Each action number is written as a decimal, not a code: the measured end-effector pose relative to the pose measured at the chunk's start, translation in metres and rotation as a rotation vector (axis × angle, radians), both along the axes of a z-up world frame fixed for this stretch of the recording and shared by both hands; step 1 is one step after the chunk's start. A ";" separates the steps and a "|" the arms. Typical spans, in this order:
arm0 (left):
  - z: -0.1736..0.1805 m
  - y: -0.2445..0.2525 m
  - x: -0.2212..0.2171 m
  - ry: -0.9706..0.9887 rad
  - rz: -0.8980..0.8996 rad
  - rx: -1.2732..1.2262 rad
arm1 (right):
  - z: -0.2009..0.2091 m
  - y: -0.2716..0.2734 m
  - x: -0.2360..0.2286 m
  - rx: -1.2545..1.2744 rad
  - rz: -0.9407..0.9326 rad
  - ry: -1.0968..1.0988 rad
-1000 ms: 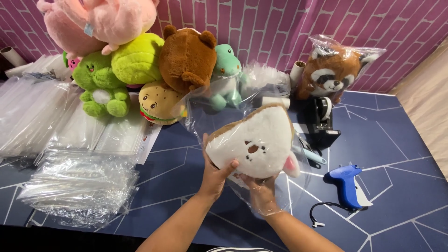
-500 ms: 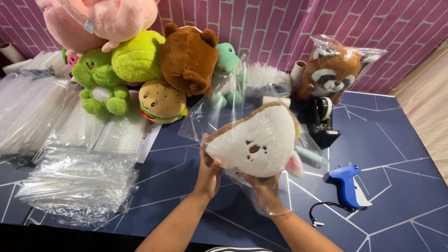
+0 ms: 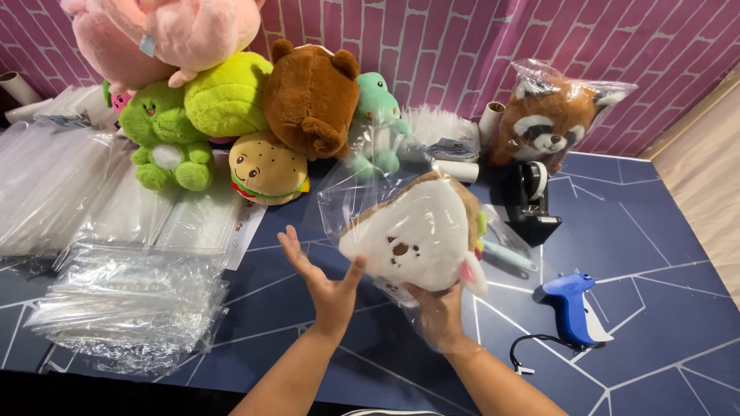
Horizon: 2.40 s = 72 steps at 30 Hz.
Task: The person cleans a plush taco toy with a lint roller and places it inside a clear plastic bag.
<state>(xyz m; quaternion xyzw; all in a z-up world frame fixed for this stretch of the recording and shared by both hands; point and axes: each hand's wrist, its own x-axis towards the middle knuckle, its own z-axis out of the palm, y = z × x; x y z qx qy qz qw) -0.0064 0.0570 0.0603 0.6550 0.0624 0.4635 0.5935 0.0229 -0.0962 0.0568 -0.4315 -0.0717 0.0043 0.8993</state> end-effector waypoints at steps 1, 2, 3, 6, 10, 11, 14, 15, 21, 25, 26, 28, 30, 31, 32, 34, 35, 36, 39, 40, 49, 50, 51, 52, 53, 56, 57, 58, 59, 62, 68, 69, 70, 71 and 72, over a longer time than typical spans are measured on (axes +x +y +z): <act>0.008 -0.004 -0.003 -0.001 0.000 0.003 | -0.006 -0.001 0.002 0.003 0.000 -0.001; 0.015 -0.007 -0.006 -0.094 0.037 0.357 | -0.012 -0.001 0.003 -0.086 -0.011 -0.017; 0.021 -0.012 -0.012 -0.176 0.074 0.707 | -0.020 -0.003 0.002 -0.180 -0.017 -0.027; 0.051 -0.034 -0.017 -0.072 -0.016 1.204 | -0.035 -0.005 0.003 -0.180 0.008 0.007; 0.063 -0.064 0.000 -0.005 -0.022 1.369 | -0.047 -0.010 0.010 -0.169 0.032 0.046; 0.064 -0.074 0.007 -0.155 0.051 1.216 | -0.049 -0.012 0.012 -0.164 0.033 0.055; 0.070 -0.086 0.017 -0.379 0.085 1.040 | -0.057 -0.017 0.019 -0.153 0.044 0.084; 0.073 -0.087 0.018 -0.453 0.045 1.022 | -0.059 -0.018 0.021 -0.150 0.050 0.094; 0.081 -0.098 0.006 -0.438 0.074 1.002 | -0.078 -0.026 0.035 -0.123 0.077 0.161; 0.033 -0.103 0.027 -0.400 -0.016 1.107 | -0.086 -0.029 0.038 -0.106 0.094 0.213; 0.027 -0.106 0.027 -0.406 -0.046 1.082 | -0.087 -0.029 0.037 -0.103 0.098 0.226; 0.009 -0.113 0.030 -0.412 -0.077 1.055 | -0.089 -0.030 0.038 -0.096 0.104 0.251; -0.019 -0.120 0.032 -0.152 -0.205 1.252 | -0.091 -0.031 0.040 -0.090 0.111 0.276; -0.016 -0.118 0.029 -0.151 -0.205 1.252 | -0.092 -0.031 0.040 -0.087 0.115 0.289; -0.013 -0.117 0.026 -0.212 -0.265 1.249 | -0.094 -0.032 0.041 -0.085 0.119 0.302; -0.013 -0.114 0.024 -0.274 -0.325 1.245 | -0.095 -0.033 0.043 -0.080 0.126 0.327; -0.017 -0.113 0.024 -0.262 -0.380 1.298 | -0.097 -0.034 0.043 -0.078 0.129 0.340; -0.020 -0.112 0.025 -0.251 -0.436 1.351 | -0.098 -0.036 0.044 -0.076 0.132 0.353; 0.029 -0.084 -0.002 -0.099 -0.338 1.443 | -0.099 -0.041 0.048 -0.066 0.135 0.391; 0.017 -0.076 -0.002 -0.101 -0.341 1.443 | -0.100 -0.045 0.050 -0.061 0.135 0.404; -0.006 -0.004 0.007 0.219 -0.529 -0.656 | -0.068 -0.021 0.041 0.182 0.045 0.321; -0.009 -0.008 0.008 0.253 -0.569 -0.750 | -0.082 -0.022 0.045 0.162 0.058 0.367; -0.012 -0.013 0.010 0.288 -0.611 -0.845 | -0.096 -0.023 0.049 0.141 0.069 0.412; -0.010 -0.016 0.008 0.290 -0.613 -0.846 | -0.094 -0.024 0.048 0.141 0.066 0.413; -0.008 -0.019 0.007 0.315 -0.593 -0.824 | -0.091 -0.024 0.048 0.101 0.040 0.490; -0.017 -0.031 0.004 0.379 -0.599 -0.754 | -0.106 -0.030 0.057 0.072 0.002 0.547; -0.023 -0.035 0.002 0.419 -0.624 -0.704 | -0.115 -0.033 0.061 0.084 -0.009 0.526; -0.023 -0.038 0.000 0.419 -0.623 -0.705 | -0.120 -0.033 0.064 0.083 -0.008 0.527; -0.024 -0.042 -0.003 0.529 -0.630 -0.697 | -0.126 -0.033 0.066 0.098 -0.023 0.526; -0.045 -0.054 -0.002 0.606 -0.696 -0.750 | -0.104 -0.028 0.060 0.106 -0.079 0.589; -0.049 -0.043 0.002 0.514 -0.741 -0.888 | -0.055 -0.024 0.048 0.050 -0.082 0.659; -0.047 -0.038 0.005 0.450 -0.726 -0.893 | -0.052 -0.026 0.049 0.075 -0.078 0.635; -0.040 -0.027 0.010 0.449 -0.730 -0.891 | -0.028 -0.023 0.036 0.076 -0.080 0.632; -0.033 -0.016 0.016 0.330 -0.654 -0.939 | -0.003 -0.020 0.022 0.035 -0.053 0.584; -0.026 -0.005 0.021 0.211 -0.576 -0.984 | 0.021 -0.016 0.009 -0.005 -0.027 0.536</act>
